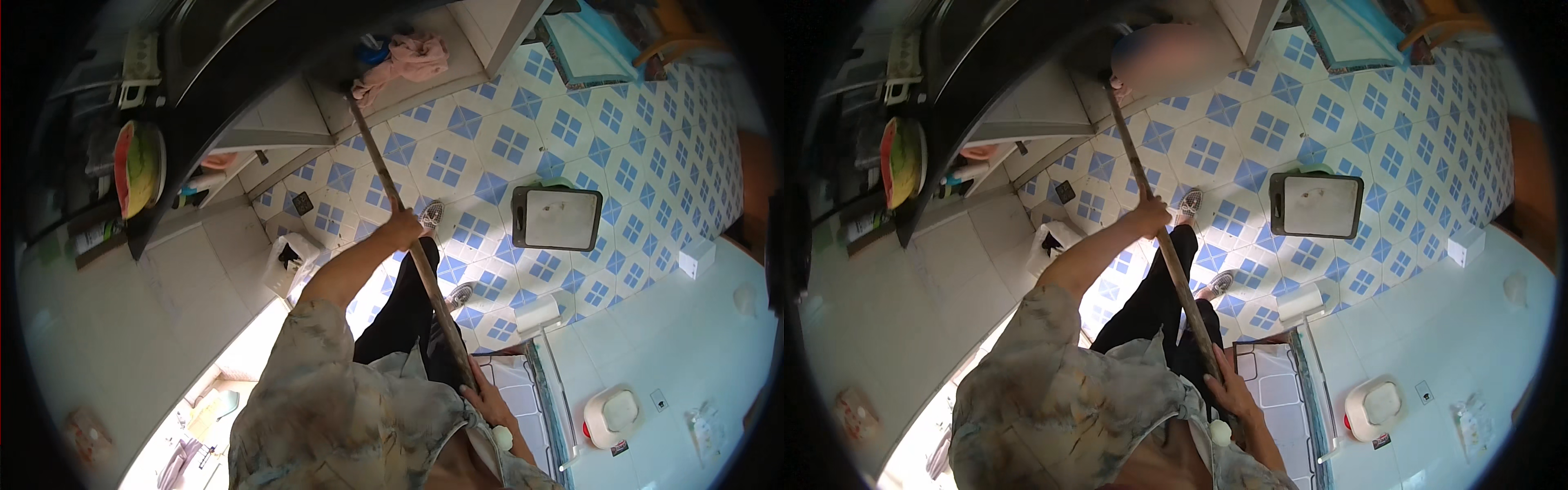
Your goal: Mopping the floor in a kitchen and bathroom area, and cleaning a squat toilet.
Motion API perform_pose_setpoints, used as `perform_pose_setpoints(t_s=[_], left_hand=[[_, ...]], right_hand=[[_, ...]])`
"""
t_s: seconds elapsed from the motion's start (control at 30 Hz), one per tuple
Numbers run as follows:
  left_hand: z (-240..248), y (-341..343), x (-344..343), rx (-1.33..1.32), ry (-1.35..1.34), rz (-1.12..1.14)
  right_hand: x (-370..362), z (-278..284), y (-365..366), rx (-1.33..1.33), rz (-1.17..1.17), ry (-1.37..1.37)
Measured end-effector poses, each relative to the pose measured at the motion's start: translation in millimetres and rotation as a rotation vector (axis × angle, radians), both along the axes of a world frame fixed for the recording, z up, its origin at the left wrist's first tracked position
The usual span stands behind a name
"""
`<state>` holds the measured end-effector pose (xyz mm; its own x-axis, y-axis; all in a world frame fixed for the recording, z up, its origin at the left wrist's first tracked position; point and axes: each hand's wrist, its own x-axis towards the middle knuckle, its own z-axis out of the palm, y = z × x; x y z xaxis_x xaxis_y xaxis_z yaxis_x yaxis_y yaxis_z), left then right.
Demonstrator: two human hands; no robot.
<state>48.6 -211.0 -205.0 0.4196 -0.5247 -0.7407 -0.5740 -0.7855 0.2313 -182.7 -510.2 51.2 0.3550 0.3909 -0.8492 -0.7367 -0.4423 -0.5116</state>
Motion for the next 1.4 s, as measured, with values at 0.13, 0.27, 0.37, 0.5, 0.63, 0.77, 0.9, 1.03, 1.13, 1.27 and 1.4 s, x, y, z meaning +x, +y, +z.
perform_pose_setpoints(t_s=[0.13, 0.27, 0.37, 0.5, 0.63, 0.77, 0.9, 1.03, 1.13, 1.27, 1.4], left_hand=[[1.2, -45.8, -79.9, -0.166, 0.055, -0.080], [26.1, -109.0, -155.4, -0.101, 0.200, -0.065], [28.4, -146.6, -201.7, -0.118, 0.368, -0.081], [68.0, -168.7, -220.7, -0.309, 0.375, -0.176], [102.5, -153.9, -200.0, -0.370, 0.279, -0.155], [76.5, -99.7, -146.8, -0.387, 0.246, -0.103], [-46.2, -11.8, -70.6, -0.310, 0.021, -0.056], [-120.7, 70.8, 33.4, -0.092, -0.121, -0.132], [-134.7, 139.6, 115.9, 0.070, -0.281, -0.129], [-110.2, 151.2, 182.5, 0.266, -0.316, -0.145], [-111.9, 151.9, 146.6, 0.221, -0.466, 0.006]], right_hand=[[-78.6, 26.1, -47.9, -0.042, 0.002, -0.008], [-122.9, 70.6, -92.3, -0.148, -0.062, 0.133], [-173.6, 80.4, -131.7, -0.334, 0.060, -0.035], [-233.2, 93.6, -169.9, -0.605, 0.205, 0.365], [-261.9, 88.1, -174.3, -0.744, 0.256, 0.347], [-199.8, 64.1, -147.4, -0.556, 0.131, 0.269], [-85.5, -29.0, -65.2, -0.464, 0.230, 0.134], [28.5, -102.4, -3.8, -0.535, 0.236, -0.088], [110.4, -135.9, 57.3, -0.461, 0.196, -0.069], [146.5, -166.6, 102.4, -0.410, 0.096, -0.091], [129.4, -167.8, 94.9, -0.392, 0.096, -0.066]])
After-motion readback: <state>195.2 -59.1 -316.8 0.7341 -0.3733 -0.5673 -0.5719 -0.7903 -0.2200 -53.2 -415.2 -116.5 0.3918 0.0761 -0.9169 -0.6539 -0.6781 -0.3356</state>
